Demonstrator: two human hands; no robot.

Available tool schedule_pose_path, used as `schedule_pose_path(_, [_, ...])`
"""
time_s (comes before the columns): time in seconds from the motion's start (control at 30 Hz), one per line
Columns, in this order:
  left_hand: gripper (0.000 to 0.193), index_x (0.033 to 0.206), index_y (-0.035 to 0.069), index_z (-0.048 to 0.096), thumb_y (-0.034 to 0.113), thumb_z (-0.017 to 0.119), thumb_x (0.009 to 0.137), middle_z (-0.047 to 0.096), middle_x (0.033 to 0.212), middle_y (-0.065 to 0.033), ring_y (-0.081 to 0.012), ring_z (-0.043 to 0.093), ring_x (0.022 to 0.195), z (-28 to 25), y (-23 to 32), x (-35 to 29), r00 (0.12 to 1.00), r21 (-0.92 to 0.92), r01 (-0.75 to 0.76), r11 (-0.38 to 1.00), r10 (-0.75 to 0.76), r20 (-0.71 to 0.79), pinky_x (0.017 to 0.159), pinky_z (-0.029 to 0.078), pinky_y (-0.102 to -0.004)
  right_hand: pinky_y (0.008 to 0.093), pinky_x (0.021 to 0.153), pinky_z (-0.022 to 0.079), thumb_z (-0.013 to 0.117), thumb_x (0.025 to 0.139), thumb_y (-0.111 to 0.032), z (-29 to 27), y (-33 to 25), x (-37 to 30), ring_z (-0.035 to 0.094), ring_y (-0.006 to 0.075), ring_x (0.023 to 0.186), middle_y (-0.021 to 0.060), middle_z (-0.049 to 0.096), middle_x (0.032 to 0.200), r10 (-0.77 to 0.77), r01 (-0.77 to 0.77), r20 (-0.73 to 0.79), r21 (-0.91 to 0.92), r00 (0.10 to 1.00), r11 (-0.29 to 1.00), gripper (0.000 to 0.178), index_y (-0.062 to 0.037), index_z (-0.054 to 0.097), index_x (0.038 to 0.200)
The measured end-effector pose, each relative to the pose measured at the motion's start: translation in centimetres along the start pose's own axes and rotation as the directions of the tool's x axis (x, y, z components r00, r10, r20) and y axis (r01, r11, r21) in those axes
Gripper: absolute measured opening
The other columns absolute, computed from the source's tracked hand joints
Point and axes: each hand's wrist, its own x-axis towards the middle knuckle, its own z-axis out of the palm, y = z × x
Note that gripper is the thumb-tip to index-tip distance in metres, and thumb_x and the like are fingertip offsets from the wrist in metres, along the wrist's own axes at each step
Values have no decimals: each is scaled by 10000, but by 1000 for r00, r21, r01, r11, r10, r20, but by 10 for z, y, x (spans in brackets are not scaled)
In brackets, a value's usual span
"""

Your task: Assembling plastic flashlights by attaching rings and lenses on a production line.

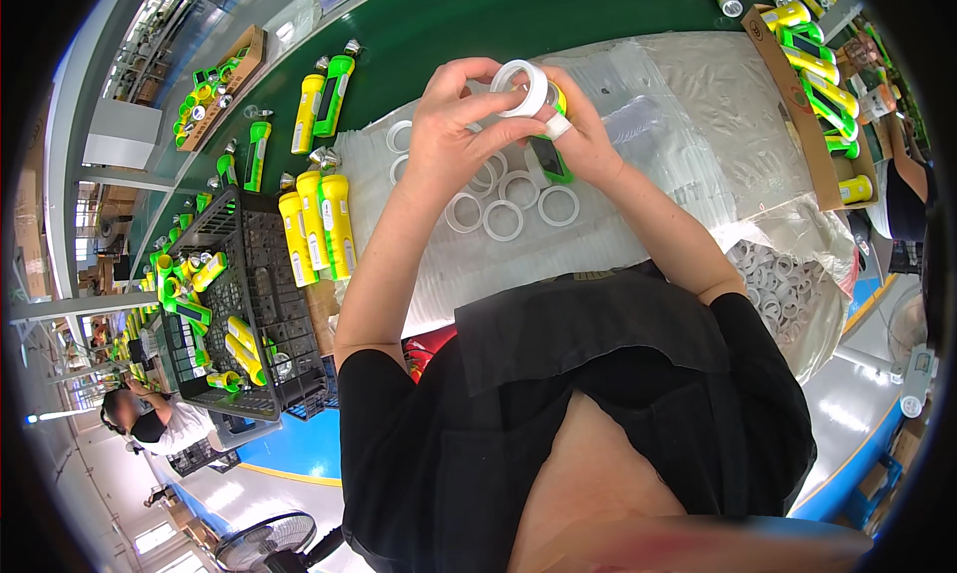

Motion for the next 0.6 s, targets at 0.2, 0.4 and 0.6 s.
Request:
schedule_pose_path(0.2, [363, 946, 140, 763, 249, 872, 617, 603, 1027, -41, -211, 574, 905, 5, 10, 8, 993, 55, -91, 994, 86, 84, 679, 481, -321, 313, 893, 470, 539, 981, -194, -12, -10, -15, 564, 152, 1023, 82, 562, 1165, -92, 89, -17, -159, 996, 983, 355, -52, 459, 1297])
schedule_pose_path(0.4, [384, 923, 108, 750, 248, 886, 592, 594, 1016, -56, -227, 580, 897, 6, 7, 13, 992, -9, -11, 1000, 12, 129, 709, 511, -334, 326, 962, 447, 514, 1001, -290, -17, -8, -15, 529, 187, 1146, 96, 520, 1272, -23, 21, -22, -87, 999, 996, 469, -43, 399, 1383])
schedule_pose_path(0.6, [346, 924, 115, 745, 248, 867, 629, 618, 1033, -62, -248, 598, 937, 12, 13, 17, 982, 15, -29, 999, 26, 188, 769, 505, -358, 335, 971, 461, 736, 853, -241, -45, -46, 3, 574, 224, 1149, 109, 571, 1258, -154, 214, 166, -450, 974, 867, 507, -60, 548, 1288])
